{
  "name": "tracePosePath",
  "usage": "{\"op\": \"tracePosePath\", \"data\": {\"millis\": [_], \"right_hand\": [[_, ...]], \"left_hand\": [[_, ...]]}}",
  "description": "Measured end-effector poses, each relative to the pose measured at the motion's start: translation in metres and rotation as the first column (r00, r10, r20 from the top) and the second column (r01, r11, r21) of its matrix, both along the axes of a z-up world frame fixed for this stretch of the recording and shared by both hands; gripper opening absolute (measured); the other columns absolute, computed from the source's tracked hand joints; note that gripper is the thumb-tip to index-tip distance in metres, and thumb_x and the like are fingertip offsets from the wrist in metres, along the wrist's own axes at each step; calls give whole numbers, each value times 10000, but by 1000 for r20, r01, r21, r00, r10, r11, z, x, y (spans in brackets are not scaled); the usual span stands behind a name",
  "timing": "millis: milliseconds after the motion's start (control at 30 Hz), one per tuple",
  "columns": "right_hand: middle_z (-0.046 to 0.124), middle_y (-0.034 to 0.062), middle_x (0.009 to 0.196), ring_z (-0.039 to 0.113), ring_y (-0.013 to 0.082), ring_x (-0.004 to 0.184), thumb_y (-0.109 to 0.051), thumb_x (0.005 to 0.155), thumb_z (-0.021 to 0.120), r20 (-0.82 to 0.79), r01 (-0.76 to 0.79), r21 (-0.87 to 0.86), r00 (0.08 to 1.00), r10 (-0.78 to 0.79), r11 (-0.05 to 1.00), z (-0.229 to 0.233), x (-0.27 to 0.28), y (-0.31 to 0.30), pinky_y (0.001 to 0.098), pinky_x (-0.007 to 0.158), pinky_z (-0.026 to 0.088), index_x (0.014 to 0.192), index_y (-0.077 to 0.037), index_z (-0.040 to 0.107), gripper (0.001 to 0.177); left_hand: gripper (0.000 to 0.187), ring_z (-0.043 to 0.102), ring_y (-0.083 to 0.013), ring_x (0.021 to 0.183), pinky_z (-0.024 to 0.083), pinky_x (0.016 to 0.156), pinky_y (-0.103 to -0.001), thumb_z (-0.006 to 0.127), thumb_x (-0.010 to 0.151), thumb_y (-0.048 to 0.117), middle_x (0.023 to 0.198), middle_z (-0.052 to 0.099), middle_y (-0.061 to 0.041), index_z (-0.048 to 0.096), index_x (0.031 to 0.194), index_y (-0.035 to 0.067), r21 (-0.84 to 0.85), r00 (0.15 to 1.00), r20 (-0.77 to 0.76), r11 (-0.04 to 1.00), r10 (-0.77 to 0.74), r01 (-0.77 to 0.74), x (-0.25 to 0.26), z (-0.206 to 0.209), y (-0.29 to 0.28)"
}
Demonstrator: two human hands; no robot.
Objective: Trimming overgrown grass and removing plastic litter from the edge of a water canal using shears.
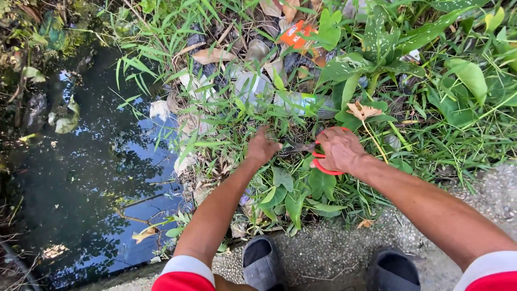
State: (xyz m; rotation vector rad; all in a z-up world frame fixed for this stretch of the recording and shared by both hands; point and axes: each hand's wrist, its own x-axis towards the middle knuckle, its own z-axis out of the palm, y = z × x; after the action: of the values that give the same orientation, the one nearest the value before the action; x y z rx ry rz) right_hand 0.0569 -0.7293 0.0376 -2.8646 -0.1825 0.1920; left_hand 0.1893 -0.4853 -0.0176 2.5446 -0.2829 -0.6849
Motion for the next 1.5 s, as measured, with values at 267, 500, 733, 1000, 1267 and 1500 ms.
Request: {"op": "tracePosePath", "data": {"millis": [267,500,733,1000,1267,1500], "right_hand": [[661,154,1229,600,354,1204,-649,671,796,-33,3,-4,999,-4,1000,-3,13,6,489,1051,471,1197,-62,670,798],[670,147,1197,600,336,1200,-648,650,807,-50,-44,-11,998,43,999,2,15,8,471,1063,462,1130,-52,710,771],[673,167,1200,590,336,1218,-598,667,815,-47,-142,3,989,142,990,-2,18,24,441,1066,468,1138,-34,708,742],[708,78,1071,723,264,1003,-347,844,742,-242,-146,-101,963,118,984,-15,14,34,414,846,590,1065,-130,704,313],[705,89,1014,705,284,990,-470,788,746,-17,-160,-44,987,160,986,-3,5,-10,388,850,587,1027,-93,681,451],[714,134,1010,687,347,989,-498,721,805,119,-49,17,992,46,999,1,-1,-28,438,848,563,1008,-62,693,533]], "left_hand": [[637,757,-224,840,587,818,-353,812,798,156,924,788,-93,579,1388,101,-172,997,45,984,57,-48,-5,-20,-8],[516,725,-240,788,581,797,-368,779,828,101,850,744,-99,652,1327,112,-117,1000,1,993,24,-23,-6,2,-9],[627,717,-174,825,573,831,-323,792,801,72,911,775,-69,586,1392,105,-226,989,-101,971,-107,82,-10,30,1],[618,695,-148,764,581,678,-286,742,853,-22,940,770,-100,523,1424,62,-385,949,-309,920,-58,-69,-10,34,1],[576,721,-200,819,624,737,-315,732,842,-21,1098,718,-162,564,1386,65,-321,808,-590,916,6,-241,15,48,43],[452,691,-300,1187,547,1057,-471,604,904,-13,1286,705,-116,642,1319,161,373,828,163,811,-536,451,-1,20,43]]}}
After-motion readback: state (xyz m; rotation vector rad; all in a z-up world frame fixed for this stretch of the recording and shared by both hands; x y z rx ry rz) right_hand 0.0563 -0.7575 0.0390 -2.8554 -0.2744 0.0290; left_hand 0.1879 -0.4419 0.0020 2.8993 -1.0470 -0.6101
